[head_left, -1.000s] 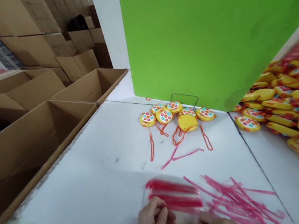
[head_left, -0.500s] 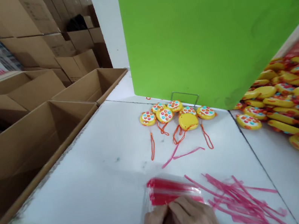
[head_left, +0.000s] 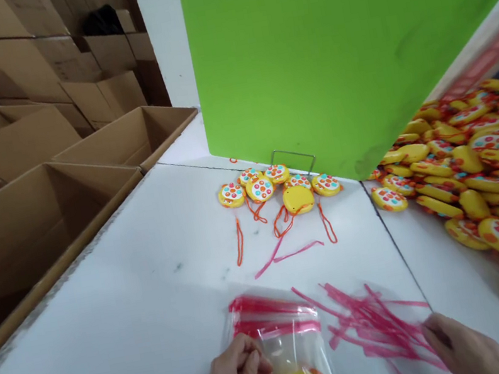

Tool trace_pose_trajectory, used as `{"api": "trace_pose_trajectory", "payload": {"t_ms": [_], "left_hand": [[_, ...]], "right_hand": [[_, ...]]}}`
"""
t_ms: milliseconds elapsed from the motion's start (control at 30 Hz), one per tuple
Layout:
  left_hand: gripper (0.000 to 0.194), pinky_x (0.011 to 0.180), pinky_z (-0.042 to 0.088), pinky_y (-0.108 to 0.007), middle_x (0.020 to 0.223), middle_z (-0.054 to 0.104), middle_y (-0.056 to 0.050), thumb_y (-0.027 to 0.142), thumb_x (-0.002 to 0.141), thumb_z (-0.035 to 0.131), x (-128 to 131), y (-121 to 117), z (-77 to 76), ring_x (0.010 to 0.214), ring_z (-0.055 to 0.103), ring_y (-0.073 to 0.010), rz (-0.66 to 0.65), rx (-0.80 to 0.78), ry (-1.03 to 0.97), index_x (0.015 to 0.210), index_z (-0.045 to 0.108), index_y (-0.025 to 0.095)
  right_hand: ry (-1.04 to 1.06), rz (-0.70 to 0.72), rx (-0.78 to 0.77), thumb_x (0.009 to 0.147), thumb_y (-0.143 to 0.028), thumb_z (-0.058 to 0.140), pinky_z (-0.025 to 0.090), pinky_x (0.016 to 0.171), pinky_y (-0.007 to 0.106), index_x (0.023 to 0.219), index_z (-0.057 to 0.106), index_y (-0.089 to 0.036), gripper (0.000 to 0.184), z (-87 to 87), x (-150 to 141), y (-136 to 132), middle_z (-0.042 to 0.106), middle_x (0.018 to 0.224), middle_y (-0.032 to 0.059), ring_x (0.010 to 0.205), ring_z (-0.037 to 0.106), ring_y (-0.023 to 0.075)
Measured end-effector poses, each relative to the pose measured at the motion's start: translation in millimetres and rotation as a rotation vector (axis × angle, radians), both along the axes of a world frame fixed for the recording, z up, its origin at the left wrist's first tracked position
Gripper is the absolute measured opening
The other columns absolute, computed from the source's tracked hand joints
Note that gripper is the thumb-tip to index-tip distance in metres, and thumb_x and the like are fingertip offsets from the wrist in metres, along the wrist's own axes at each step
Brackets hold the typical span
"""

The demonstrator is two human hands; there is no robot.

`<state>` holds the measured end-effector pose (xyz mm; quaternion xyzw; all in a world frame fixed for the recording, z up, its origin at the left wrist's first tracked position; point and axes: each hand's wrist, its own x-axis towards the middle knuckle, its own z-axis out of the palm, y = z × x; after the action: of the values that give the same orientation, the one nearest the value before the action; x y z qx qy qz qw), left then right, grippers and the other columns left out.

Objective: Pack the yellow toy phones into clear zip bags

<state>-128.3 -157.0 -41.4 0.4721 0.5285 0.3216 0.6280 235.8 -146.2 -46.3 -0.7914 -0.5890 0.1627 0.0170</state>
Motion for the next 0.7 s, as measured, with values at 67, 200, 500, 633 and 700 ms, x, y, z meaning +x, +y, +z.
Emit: {"api": "trace_pose_trajectory", "payload": {"t_ms": [67,200,500,633,700], "left_hand": [[0.020,0.064,0.049,-0.026,0.076,0.065,-0.003,0.036,0.088,0.044,0.7,-0.9,-1.1,0.072,0.064,-0.0173,0.015,-0.046,-0.076,0.078,0.048,0.019],[0.022,0.066,0.049,-0.027,0.078,0.066,-0.003,0.039,0.086,0.048,1.3,-2.6,-2.9,0.073,0.064,-0.0173,0.026,-0.077,-0.153,0.079,0.049,0.019],[0.021,0.069,0.049,-0.029,0.075,0.067,-0.001,0.043,0.085,0.046,0.0,-3.7,-2.3,0.072,0.064,-0.0189,0.042,-0.074,-0.092,0.082,0.044,0.023],[0.012,0.070,0.046,-0.026,0.068,0.060,0.003,0.034,0.083,0.044,-6.8,-4.8,-2.6,0.073,0.060,-0.0178,0.070,-0.078,0.031,0.078,0.046,0.023],[0.015,0.064,0.043,-0.023,0.068,0.054,0.003,0.028,0.081,0.042,-5.1,-5.3,-2.2,0.070,0.054,-0.0159,0.110,-0.088,0.112,0.068,0.047,0.022]], "right_hand": [[0.070,0.049,0.025,0.073,-0.051,0.037,0.041,0.050,0.044,0.057,0.048,-0.032,0.027,4.9,-15.1,-5.5,0.064,0.059,0.0060,0.056,0.061,0.0314],[0.457,0.174,0.030,0.077,-0.041,0.045,0.045,0.055,0.034,0.085,0.061,-0.029,0.021,23.2,-85.0,3.7,0.066,0.072,0.0027,0.057,0.058,0.0207],[1.111,0.223,-0.257,0.070,-0.017,0.057,0.030,0.051,0.021,0.062,0.051,-0.018,0.010,13.9,-132.4,29.6,0.044,0.056,-0.0064,0.054,0.042,0.0097],[1.092,0.240,-0.220,0.071,-0.017,0.051,0.030,0.052,0.021,0.064,0.053,-0.018,0.008,5.1,-124.6,21.0,0.044,0.057,-0.0056,0.054,0.041,0.0098],[1.067,0.251,-0.195,0.071,-0.014,0.046,0.033,0.053,0.022,0.065,0.055,-0.017,0.012,1.9,-126.0,16.0,0.048,0.058,-0.0042,0.056,0.044,0.0107]]}}
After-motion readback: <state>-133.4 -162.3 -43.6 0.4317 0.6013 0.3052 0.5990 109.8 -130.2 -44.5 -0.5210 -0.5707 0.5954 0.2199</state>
